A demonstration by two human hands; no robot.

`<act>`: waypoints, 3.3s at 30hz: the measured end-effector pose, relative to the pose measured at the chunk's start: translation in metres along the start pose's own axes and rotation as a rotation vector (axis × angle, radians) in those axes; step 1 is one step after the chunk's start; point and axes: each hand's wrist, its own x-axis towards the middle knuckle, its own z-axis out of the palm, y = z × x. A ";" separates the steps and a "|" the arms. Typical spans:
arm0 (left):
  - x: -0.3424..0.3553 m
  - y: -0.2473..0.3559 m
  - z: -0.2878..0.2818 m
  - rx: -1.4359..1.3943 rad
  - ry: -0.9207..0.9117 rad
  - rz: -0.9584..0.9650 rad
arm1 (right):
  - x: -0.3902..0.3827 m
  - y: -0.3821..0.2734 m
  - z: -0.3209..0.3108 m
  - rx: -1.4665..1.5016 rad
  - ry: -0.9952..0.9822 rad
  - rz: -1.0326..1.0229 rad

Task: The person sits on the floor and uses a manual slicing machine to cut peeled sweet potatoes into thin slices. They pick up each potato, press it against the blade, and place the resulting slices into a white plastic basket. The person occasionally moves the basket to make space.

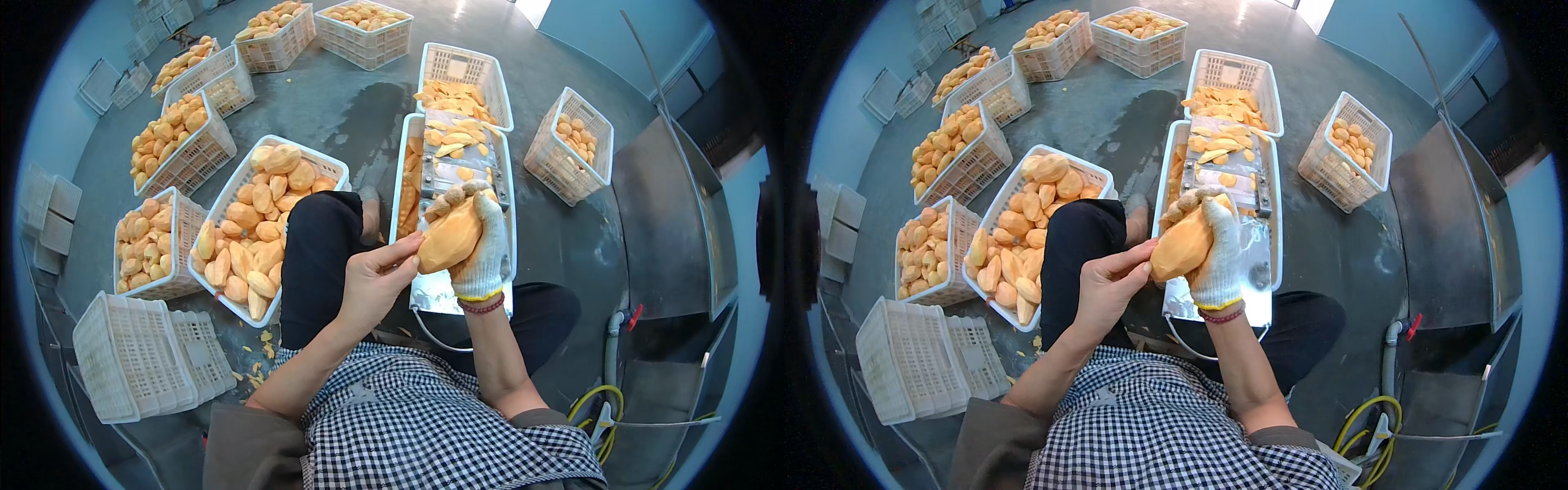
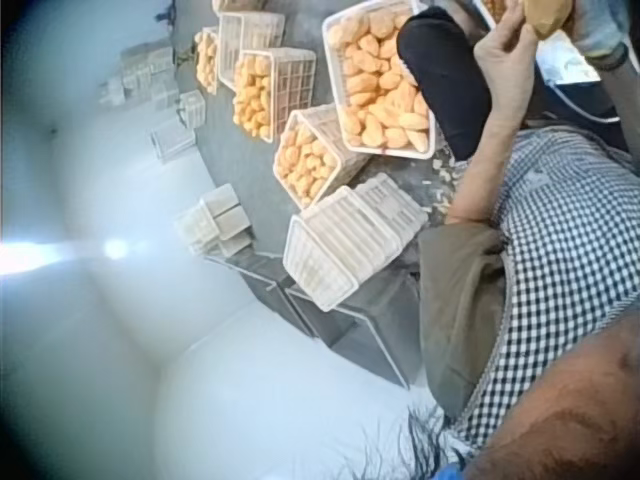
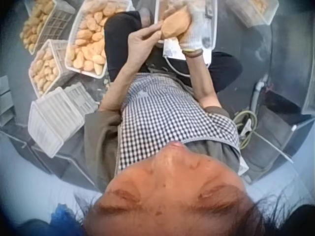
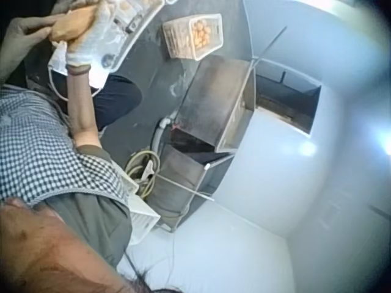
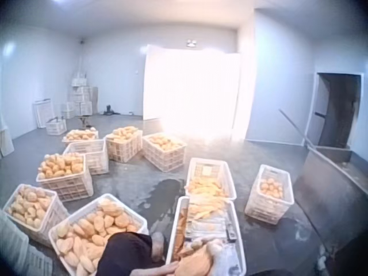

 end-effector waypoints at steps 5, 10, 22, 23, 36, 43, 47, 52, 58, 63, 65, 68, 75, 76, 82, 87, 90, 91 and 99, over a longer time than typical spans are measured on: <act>-0.013 -0.012 0.038 0.156 0.072 0.067 | -0.021 -0.035 0.000 -0.116 0.027 -0.059; -0.006 -0.019 0.036 0.552 0.100 0.206 | -0.025 -0.040 -0.014 0.107 0.037 -0.044; -0.021 0.004 0.044 0.255 -0.076 0.010 | -0.019 -0.048 -0.035 0.355 -0.020 0.115; -0.019 0.004 0.044 0.268 -0.076 0.010 | -0.020 -0.048 -0.035 0.328 -0.014 0.095; -0.017 -0.006 0.034 0.465 -0.166 0.015 | -0.031 -0.057 -0.017 -0.453 -0.129 -0.117; -0.014 -0.030 0.030 0.279 -0.009 -0.088 | -0.024 -0.031 -0.027 -0.075 0.038 0.105; -0.001 -0.057 0.030 -0.152 -0.076 -0.321 | -0.005 -0.015 -0.065 -0.005 -0.016 0.180; 0.001 -0.095 0.049 -0.143 -0.027 -0.360 | -0.010 0.004 -0.038 -1.027 0.115 -0.106; 0.024 -0.133 0.049 -0.083 -0.215 -0.460 | -0.012 0.025 -0.128 -1.059 0.146 -0.025; 0.057 -0.135 0.012 -0.059 -0.141 -0.406 | -0.013 0.009 -0.127 -1.631 0.088 -0.223; 0.073 -0.120 -0.004 -0.023 -0.034 -0.398 | -0.012 0.006 -0.141 -1.869 0.103 -0.351; 0.086 -0.146 -0.029 -0.040 -0.029 -0.372 | 0.002 0.011 -0.105 -2.069 -0.049 -0.422; 0.130 -0.112 -0.035 0.017 -0.089 -0.416 | 0.051 0.002 -0.136 -2.105 0.130 -0.140; 0.143 -0.113 -0.038 0.044 -0.072 -0.349 | 0.053 -0.004 -0.139 -1.997 0.156 0.011; 0.214 -0.108 -0.045 0.049 -0.032 -0.265 | 0.038 -0.005 -0.146 -1.782 0.114 0.126; 0.229 -0.113 -0.049 0.040 -0.077 -0.360 | 0.036 0.020 -0.144 -1.977 0.150 -0.175; 0.229 -0.114 -0.048 -0.010 -0.160 -0.308 | 0.053 0.028 -0.148 -1.865 0.097 -0.195; 0.231 -0.114 -0.048 0.021 -0.162 -0.296 | 0.061 0.032 -0.151 -1.787 0.078 -0.197; 0.249 -0.107 -0.045 -0.018 -0.148 -0.348 | 0.259 0.051 -0.208 -2.053 0.113 -0.333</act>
